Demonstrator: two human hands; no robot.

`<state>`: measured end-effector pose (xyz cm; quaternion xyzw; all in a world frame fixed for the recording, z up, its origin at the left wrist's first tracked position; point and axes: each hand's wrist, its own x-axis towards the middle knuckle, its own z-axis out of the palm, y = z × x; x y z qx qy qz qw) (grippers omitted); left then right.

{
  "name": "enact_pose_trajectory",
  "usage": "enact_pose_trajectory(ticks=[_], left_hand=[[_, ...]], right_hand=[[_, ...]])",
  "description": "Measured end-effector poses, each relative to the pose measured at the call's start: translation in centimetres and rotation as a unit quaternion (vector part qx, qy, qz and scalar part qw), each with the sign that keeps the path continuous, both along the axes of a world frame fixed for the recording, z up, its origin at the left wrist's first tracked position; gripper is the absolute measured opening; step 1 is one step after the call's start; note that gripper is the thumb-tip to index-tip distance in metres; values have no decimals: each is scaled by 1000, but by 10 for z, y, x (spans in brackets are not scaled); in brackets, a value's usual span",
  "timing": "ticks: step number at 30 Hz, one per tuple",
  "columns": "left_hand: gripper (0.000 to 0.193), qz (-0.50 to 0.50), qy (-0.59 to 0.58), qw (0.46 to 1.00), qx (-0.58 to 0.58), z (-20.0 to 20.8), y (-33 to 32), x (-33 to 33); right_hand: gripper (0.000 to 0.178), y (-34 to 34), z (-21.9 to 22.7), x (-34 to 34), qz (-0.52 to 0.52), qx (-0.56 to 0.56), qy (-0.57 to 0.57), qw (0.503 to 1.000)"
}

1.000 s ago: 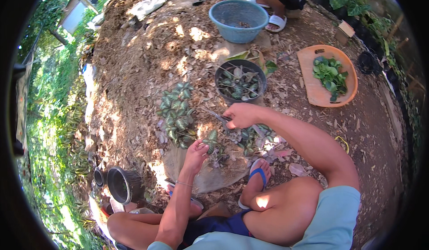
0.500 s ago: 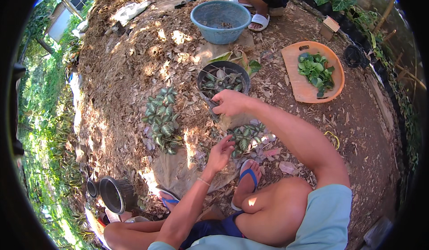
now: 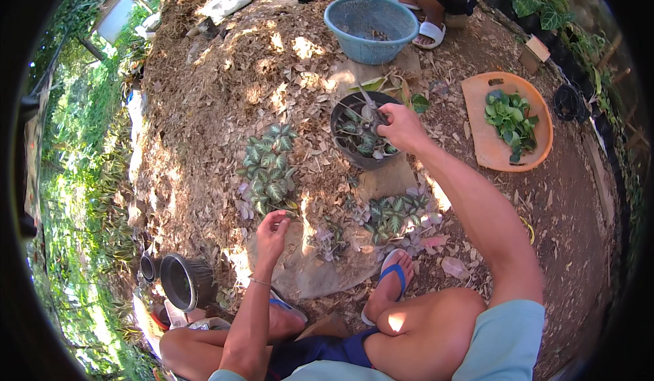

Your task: The person sits on the ground and uses shears to trim leaves from small plants. They repeatedly pick up stems, cut off leaves, and place the trimmed pieces into a nearby container. Another person is visible in the background also working with plants.

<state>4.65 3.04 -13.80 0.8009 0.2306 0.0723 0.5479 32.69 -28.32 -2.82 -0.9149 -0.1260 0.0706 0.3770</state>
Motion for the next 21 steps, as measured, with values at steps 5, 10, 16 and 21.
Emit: enact_pose_trajectory(ticks=[5,10,16,21], left_hand=[[21,-32,1,999,-32,8,-23,5],[24,-85,7,994,-68,11,-52,15],[24,-136,14,987,-88,17,-72,16],[24,-139,16,983,-123,24,-70,12]], right_hand=[[35,-6,-14,26,14,-32,-11,999],[35,31,-40,25,119,-27,-32,992],[39,62,-62,10,114,-119,-9,986],[40,54,-39,26,31,-5,-32,999]])
